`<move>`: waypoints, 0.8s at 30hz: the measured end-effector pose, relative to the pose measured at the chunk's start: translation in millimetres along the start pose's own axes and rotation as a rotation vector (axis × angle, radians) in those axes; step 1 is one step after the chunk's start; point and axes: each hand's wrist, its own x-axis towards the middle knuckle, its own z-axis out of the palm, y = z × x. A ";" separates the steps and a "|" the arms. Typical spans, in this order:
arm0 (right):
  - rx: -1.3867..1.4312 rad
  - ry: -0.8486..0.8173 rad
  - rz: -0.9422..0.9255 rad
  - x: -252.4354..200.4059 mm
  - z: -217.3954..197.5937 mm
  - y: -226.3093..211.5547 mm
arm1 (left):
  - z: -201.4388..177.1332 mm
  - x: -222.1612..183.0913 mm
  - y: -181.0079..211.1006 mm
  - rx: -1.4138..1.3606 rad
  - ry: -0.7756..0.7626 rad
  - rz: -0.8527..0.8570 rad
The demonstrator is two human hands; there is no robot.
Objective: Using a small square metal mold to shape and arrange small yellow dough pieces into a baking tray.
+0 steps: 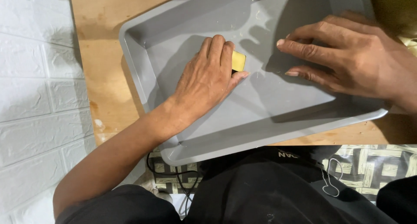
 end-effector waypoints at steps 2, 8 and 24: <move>0.015 0.006 0.003 0.1 0.2 0.0 | 2.4 -1.3 0.6 0.023 0.013 -0.003; 0.006 0.003 0.002 0.4 -2.1 -1.7 | 4.9 -2.3 0.3 0.066 0.044 0.026; -0.081 -0.051 0.001 -4.7 2.0 0.7 | 3.8 -3.1 0.2 -0.025 0.064 0.014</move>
